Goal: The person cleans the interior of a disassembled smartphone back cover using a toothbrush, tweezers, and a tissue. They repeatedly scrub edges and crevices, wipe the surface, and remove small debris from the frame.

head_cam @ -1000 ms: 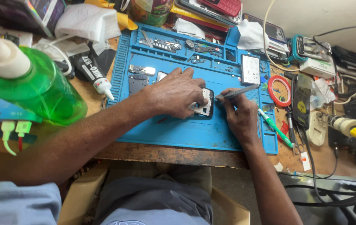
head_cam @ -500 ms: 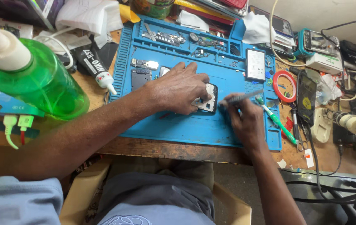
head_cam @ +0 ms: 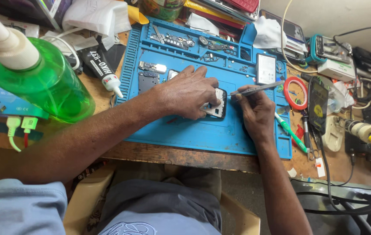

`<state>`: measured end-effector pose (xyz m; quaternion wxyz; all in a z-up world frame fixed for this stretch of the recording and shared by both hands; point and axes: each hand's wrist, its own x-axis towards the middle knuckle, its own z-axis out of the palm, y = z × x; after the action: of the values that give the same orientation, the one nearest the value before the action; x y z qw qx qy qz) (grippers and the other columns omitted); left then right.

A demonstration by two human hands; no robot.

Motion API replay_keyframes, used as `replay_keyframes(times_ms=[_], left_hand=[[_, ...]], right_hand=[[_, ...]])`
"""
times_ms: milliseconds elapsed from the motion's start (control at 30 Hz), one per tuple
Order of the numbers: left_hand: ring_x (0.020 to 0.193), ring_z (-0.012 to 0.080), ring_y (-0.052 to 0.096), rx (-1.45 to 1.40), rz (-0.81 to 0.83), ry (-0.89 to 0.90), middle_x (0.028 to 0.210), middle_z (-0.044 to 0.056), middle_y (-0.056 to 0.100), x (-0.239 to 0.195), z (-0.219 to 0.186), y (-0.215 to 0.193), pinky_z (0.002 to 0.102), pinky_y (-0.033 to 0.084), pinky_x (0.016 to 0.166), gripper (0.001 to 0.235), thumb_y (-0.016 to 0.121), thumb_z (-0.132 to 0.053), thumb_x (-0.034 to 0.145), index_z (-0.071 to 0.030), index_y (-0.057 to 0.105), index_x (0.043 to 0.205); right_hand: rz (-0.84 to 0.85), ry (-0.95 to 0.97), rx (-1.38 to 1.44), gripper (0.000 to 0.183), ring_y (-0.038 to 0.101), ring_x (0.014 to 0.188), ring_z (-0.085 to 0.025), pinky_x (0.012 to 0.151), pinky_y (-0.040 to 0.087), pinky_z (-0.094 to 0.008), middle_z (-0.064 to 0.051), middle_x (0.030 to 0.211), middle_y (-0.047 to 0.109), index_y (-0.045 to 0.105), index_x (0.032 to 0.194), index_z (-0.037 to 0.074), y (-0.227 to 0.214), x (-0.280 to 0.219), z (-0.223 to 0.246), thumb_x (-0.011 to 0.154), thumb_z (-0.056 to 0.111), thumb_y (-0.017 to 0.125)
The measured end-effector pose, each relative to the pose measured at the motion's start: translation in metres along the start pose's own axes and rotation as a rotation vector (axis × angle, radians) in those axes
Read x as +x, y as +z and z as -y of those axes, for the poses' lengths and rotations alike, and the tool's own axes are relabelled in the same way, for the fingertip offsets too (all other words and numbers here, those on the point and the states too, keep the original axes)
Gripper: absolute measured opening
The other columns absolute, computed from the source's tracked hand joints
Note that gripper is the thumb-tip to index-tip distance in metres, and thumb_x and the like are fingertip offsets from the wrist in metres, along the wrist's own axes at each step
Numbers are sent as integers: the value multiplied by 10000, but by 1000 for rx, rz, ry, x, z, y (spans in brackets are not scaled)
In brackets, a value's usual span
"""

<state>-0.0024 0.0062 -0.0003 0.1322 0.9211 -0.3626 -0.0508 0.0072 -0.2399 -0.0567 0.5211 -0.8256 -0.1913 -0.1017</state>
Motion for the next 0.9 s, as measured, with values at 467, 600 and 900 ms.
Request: replay_keyframes(times_ms=[467, 600, 900], left_hand=[[1121, 321, 500, 3, -63, 45, 1197, 78, 632, -2, 1, 1, 504, 408, 948, 440, 769, -183, 742, -272, 773, 1174], [1117, 306, 508, 0, -33, 12, 1182, 67, 643, -2, 1, -6, 491, 418, 972, 446, 763, -179, 764, -270, 765, 1201], [1085, 284, 500, 28, 14, -23, 1212, 63, 638, 4, -1, 5, 476, 424, 965, 429, 800, -244, 795, -261, 748, 1220]], right_hand=[[-2, -34, -412, 141, 711, 734, -163, 633, 531, -316, -108, 866, 754, 692, 1120, 24, 3, -3, 28, 987, 40, 737], [27, -106, -411, 138, 716, 761, -142, 655, 537, -302, -100, 888, 757, 686, 1101, 31, -2, -14, 33, 974, 38, 739], [5, 157, 29, 187, 744, 943, -122, 839, 611, -255, -75, 1032, 770, 651, 1198, -6, -24, -47, 20, 1016, 36, 659]])
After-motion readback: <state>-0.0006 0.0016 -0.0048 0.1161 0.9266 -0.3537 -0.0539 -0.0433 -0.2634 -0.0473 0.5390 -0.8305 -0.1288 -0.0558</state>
